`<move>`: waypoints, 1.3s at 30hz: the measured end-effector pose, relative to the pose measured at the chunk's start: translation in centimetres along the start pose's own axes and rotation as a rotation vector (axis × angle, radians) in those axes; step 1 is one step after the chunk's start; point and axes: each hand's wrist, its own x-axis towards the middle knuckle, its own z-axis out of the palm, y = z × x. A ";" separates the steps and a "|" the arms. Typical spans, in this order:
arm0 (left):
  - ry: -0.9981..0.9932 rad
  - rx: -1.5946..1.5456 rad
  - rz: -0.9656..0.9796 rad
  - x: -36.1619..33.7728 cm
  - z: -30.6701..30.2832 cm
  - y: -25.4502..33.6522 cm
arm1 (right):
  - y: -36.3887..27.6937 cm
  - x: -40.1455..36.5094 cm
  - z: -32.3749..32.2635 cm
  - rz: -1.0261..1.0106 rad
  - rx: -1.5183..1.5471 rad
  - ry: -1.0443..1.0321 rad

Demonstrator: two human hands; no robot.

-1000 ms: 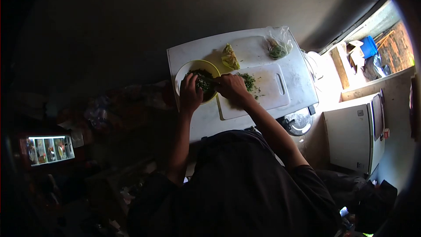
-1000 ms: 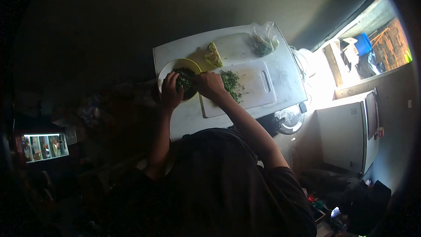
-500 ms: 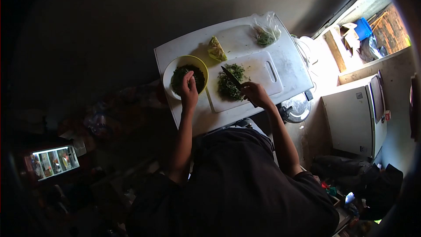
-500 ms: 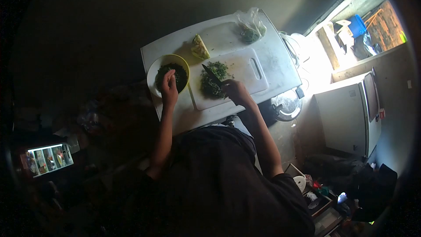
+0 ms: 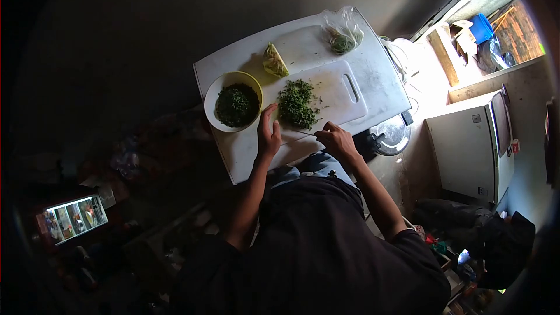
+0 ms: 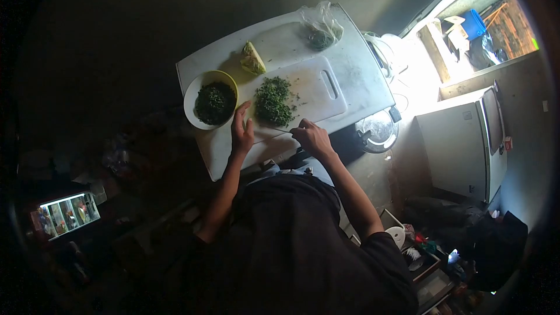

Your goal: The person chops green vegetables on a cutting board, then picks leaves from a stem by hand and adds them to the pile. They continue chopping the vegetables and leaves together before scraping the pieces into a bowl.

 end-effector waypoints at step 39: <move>-0.047 0.224 0.064 3.8 9.5 -6.9 | 1.5 1.7 3.2 0.303 0.167 0.336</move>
